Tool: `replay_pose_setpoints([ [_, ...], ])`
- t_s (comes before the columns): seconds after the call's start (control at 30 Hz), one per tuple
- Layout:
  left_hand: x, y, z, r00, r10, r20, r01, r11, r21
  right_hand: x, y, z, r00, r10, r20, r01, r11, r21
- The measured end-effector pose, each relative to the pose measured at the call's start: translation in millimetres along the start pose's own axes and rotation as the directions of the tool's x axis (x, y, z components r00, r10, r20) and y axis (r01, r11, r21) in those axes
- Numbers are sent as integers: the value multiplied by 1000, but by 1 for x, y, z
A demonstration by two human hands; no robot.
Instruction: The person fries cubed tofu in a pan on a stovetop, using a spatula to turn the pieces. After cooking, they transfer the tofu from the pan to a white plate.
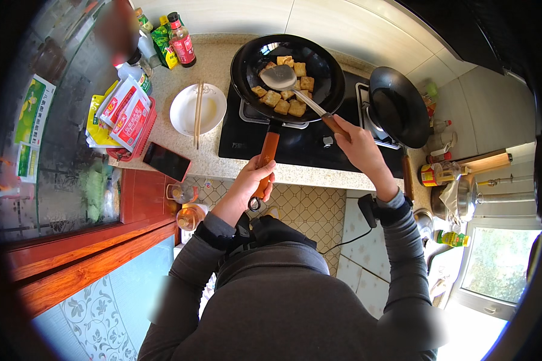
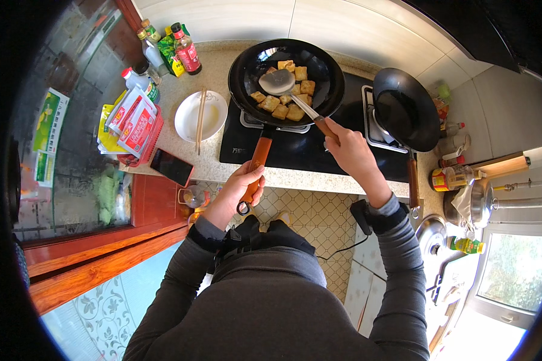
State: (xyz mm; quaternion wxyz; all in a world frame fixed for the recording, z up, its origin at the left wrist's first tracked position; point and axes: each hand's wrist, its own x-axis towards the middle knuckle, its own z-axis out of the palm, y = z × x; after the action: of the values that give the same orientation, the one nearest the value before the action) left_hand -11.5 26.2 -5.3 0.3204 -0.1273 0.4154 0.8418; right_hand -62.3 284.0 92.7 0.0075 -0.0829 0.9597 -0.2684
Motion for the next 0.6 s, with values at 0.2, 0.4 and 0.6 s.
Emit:
replay_pose_setpoints([
  [0.2, -1, -1, 0, 1000, -6, 4, 6, 1000, -13, -18, -11, -26, 992, -26, 123, 30, 999, -31],
  [0.4, 0, -2, 0, 1000, -16, -4, 16, 1000, -23, -18, 4, -7, 997, 7, 76, 7, 982, -189],
  [0.6, -1, 0, 0, 1000, -20, -9, 20, 999, -25, -8, 18, -5, 993, -80, -89, 34, 902, -431],
])
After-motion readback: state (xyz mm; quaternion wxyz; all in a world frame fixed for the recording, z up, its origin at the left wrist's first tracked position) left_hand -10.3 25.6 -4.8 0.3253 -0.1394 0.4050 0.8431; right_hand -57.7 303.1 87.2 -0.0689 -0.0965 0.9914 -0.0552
